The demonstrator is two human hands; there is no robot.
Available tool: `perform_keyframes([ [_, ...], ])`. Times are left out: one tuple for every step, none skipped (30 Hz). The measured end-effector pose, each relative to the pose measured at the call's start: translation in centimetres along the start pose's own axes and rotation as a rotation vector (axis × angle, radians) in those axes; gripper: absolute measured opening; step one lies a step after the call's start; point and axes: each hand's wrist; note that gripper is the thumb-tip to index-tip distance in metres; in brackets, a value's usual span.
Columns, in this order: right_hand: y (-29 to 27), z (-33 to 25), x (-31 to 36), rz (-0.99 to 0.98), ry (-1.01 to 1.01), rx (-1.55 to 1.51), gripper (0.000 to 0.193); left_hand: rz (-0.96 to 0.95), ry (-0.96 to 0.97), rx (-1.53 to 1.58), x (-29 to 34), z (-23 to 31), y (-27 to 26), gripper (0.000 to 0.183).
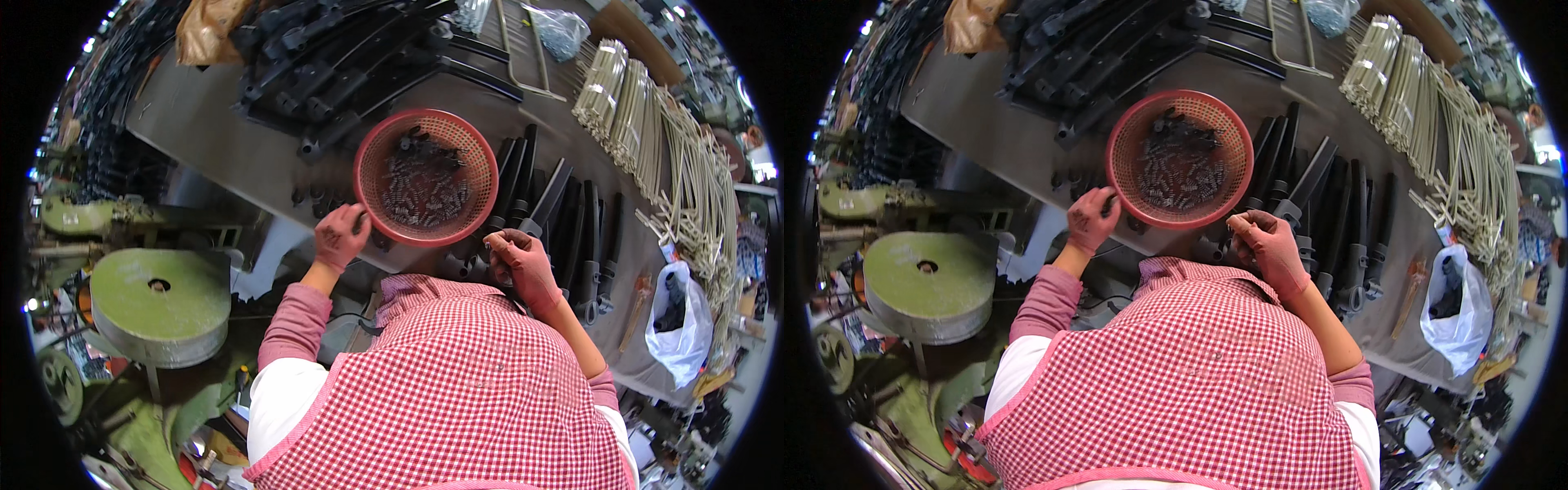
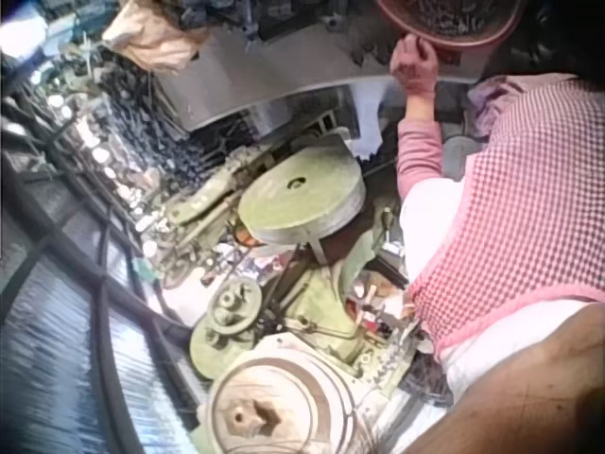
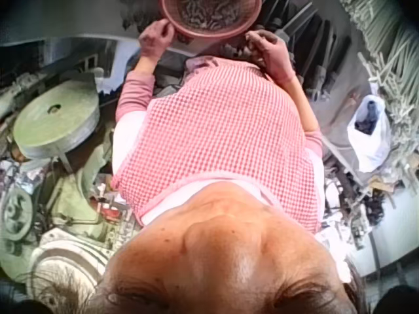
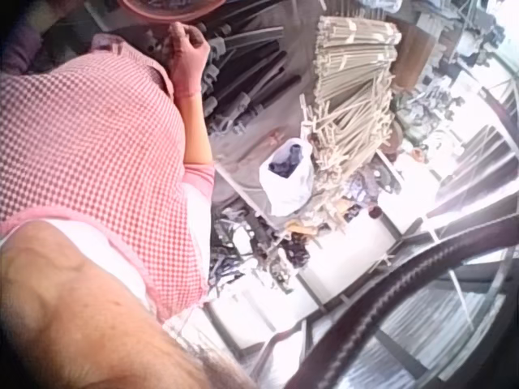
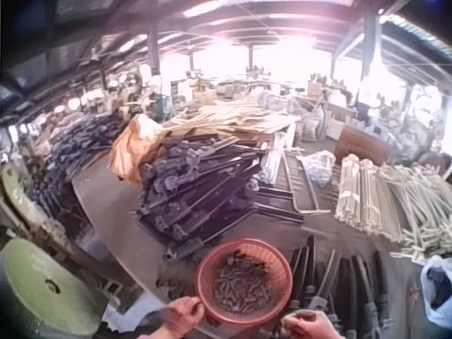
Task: The person inserts small metal components into black plastic handles and secures them using a screwdriver. They repeatedly pick handles and parts from a red basket, assemble them, and place the finished handles on a nearby table.
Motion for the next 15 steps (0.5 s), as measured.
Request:
perform_keyframes([
  [-0.3,0.1,-0.2,0.011,-0.006,-0.042,0.019,-0.034,0.072,0.022,-2.1,1.0,1.1,0.02],
  [-0.6,0.3,-0.5,0.07,0.038,-0.072,0.019,-0.04,0.135,0.04,-4.6,1.9,2.7,0.021],
  [-0.8,0.4,-0.7,0.075,0.035,-0.094,0.019,-0.094,0.048,0.041,-7.1,2.9,4.9,0.023],
  [-1.0,0.4,-0.9,0.028,0.003,-0.095,0.02,-0.128,-0.037,0.046,-9.6,3.7,7.3,0.026],
  [-1.1,0.5,-1.0,0.024,0.003,-0.092,0.021,-0.22,-0.188,0.04,-11.8,4.3,9.5,0.031],
  [-1.2,0.5,-1.0,0.008,-0.001,-0.103,0.022,-0.313,-0.35,0.042,-13.2,4.6,11.3,0.036],
  [-1.5,0.4,-0.9,0.002,0.006,-0.048,0.024,-0.364,-0.403,0.035,-14.1,4.5,12.7,0.038],
  [-1.7,0.3,-0.9,0.006,-0.027,0.006,0.025,-0.415,-0.463,0.037,-14.9,4.4,14.0,0.04],
  [-2.1,0.2,-0.8,0.02,-0.013,0.023,0.026,-0.465,-0.525,0.037,-15.2,4.5,15.2,0.042],
  [-2.5,0.1,-0.6,0.005,-0.017,0.02,0.026,-0.434,-0.529,0.105,-14.9,4.3,15.8,0.044],
  [-2.8,0.0,-0.6,0.013,-0.004,0.013,0.027,-0.426,-0.554,0.181,-14.5,4.2,16.1,0.044],
  [-3.2,-0.1,-0.6,0.008,0.007,-0.022,0.028,-0.412,-0.569,0.248,-14.0,4.1,16.2,0.045],
  [-3.4,-0.1,-0.7,0.0,0.018,-0.063,0.028,-0.389,-0.577,0.35,-13.4,4.2,15.8,0.038],
  [-3.5,-0.1,-0.9,0.019,0.061,-0.098,0.029,-0.363,-0.751,0.642,-13.1,4.5,15.5,0.033],
  [-3.6,-0.2,-1.2,-0.003,0.08,-0.127,0.028,-0.327,-0.928,0.932,-12.4,5.1,14.7,0.029],
])
Point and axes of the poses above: each hand's wrist, its own x-axis away from the middle knuckle, its own y-axis out of the palm, z = x × y, and after that the axes turned 4 degrees about x, right-handed
